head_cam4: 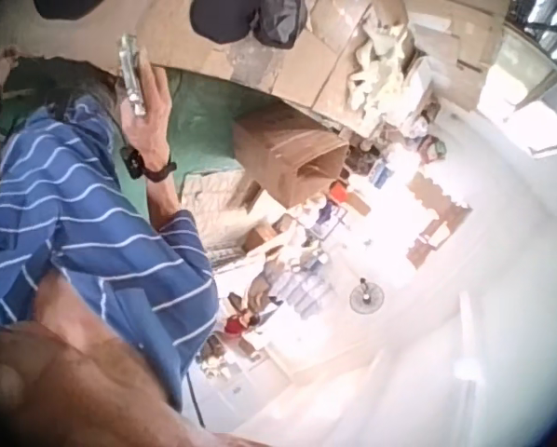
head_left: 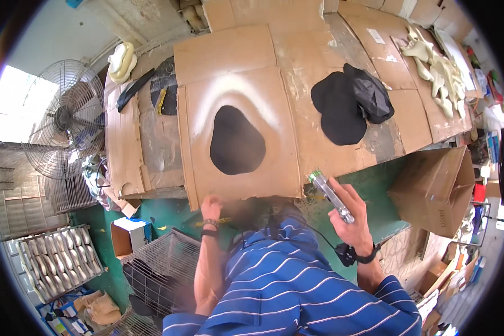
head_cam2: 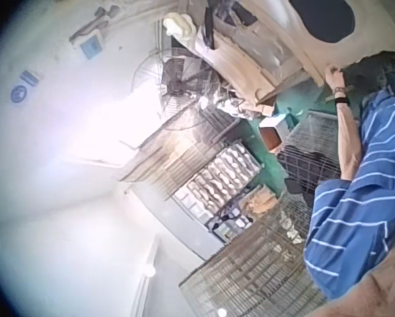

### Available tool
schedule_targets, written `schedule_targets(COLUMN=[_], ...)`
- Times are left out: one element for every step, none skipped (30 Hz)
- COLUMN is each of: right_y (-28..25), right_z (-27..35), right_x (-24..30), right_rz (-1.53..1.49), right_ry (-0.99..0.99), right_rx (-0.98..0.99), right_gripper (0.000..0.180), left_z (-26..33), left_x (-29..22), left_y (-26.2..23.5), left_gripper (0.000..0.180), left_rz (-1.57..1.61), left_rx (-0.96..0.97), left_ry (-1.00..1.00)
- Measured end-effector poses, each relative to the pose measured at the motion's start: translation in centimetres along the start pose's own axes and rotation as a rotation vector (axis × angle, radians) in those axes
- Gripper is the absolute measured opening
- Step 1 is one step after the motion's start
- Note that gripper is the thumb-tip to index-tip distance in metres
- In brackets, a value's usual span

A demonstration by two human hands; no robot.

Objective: The person repeatedly picks up black shoe parts from a wire rack, places them on a cardboard-covered workbench, and sprays them with a spray gun. The person handles the parts one at a time, spraying them and then returning them to the rack.

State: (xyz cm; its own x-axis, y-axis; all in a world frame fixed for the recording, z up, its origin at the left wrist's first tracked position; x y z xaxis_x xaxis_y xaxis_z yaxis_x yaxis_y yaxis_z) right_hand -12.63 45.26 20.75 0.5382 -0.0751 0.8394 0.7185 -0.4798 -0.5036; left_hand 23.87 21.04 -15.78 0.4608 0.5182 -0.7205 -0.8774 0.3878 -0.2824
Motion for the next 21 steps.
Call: schedule_targets(right_y=[0.0,0.1,0.2,0.3,0.4,0.7,1.0,1.4,1.7,1.9,2.1,2.2,2.4,2.6,2.6,2.5,2.2,2.1,2.1,2.1,2.3], right_z=[0.5,1.0,1.6,2.0,2.5,2.9,3.1,3.0,2.7,2.4,2.3,2.1,1.9,1.5,1.5,1.5,1.5,1.8,2.0,2.3,2.6], right_x=[1.2,2.3,3.3,4.2,5.0,5.7,6.4,7.3,7.9,8.5,8.8,9.1,9.4,9.9,10.1,10.3,10.3,10.3,10.4,10.5,10.5], right_rz=[-0.063,-0.095,-0.125,-0.15,-0.136,-0.11,-0.085,-0.052,-0.026,0.0,-0.003,-0.006,-0.008,0.01,0.033,0.055,0.089,0.112,0.101,0.086,0.072], right_ry=[0.081,0.091,0.098,0.102,0.081,0.091,0.1,0.074,0.049,0.023,0.022,0.02,0.018,-0.021,-0.017,-0.013,-0.006,-0.003,0.014,0.033,0.053], right_rx=[0.05,0.092,0.129,0.162,0.182,0.187,0.194,0.195,0.199,0.203,0.185,0.167,0.149,0.124,0.127,0.132,0.137,0.156,0.206,0.253,0.3], right_gripper=[0.072,0.074,0.076,0.078,0.074,0.07,0.066,0.065,0.063,0.062,0.062,0.062,0.062,0.061,0.061,0.061,0.06,0.06,0.06,0.061,0.061], left_z=[-1.8,-3.1,-4.1,-5.1,-5.8,-5.2,-4.5,-2.9,-2.1,-1.5,-0.8,-0.2,0.4,1.1,1.5,1.9,2.6,2.9,3.1,3.5,3.9], left_x=[1.0,1.9,2.9,3.5,3.7,2.7,1.7,0.6,0.6,0.5,0.9,1.3,1.7,3.1,4.7,6.3,7.1,8.8,10.4,11.4,12.4], left_y=[-1.2,-2.0,-2.6,-2.9,-3.0,-2.1,-1.4,-1.5,-1.8,-2.0,-2.2,-2.5,-2.6,-3.6,-4.5,-5.2,-5.5,-6.0,-6.6,-7.0,-7.3], left_gripper=[0.024,0.023,0.023,0.023,0.023,0.023,0.025,0.027,0.029,0.034,0.034,0.035,0.036,0.036,0.037,0.037,0.039,0.038,0.037,0.036,0.035], left_rz=[-0.144,-0.294,-0.276,-0.256,-0.235,-0.183,-0.046,0.093,0.229,0.276,0.268,0.26,0.252,0.258,0.262,0.268,0.221,0.245,0.27,0.255,0.24], left_rx=[-0.071,-0.134,-0.127,-0.119,-0.111,-0.04,0.013,0.047,0.075,0.073,0.084,0.095,0.106,0.1,0.1,0.099,0.054,0.048,0.04,0.019,-0.002], left_ry=[0.1,0.201,0.167,0.138,0.115,0.069,0.022,-0.034,-0.093,-0.069,-0.089,-0.109,-0.13,-0.174,-0.211,-0.25,-0.306,-0.337,-0.368,-0.408,-0.448])
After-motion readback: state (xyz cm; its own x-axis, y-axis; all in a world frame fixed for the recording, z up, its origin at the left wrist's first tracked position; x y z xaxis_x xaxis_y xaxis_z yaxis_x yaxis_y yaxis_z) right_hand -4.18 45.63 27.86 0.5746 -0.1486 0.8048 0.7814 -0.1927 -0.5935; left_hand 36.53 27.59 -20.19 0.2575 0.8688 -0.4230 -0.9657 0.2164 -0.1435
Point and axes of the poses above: each hand's wrist, its own z-axis away from the middle knuckle, its own y-axis out of the palm, x = y × z, the point moved 4 cm from there along -z, towards the middle knuckle, and after that the axes turned 11 degrees about -y, right-handed, at the moved point
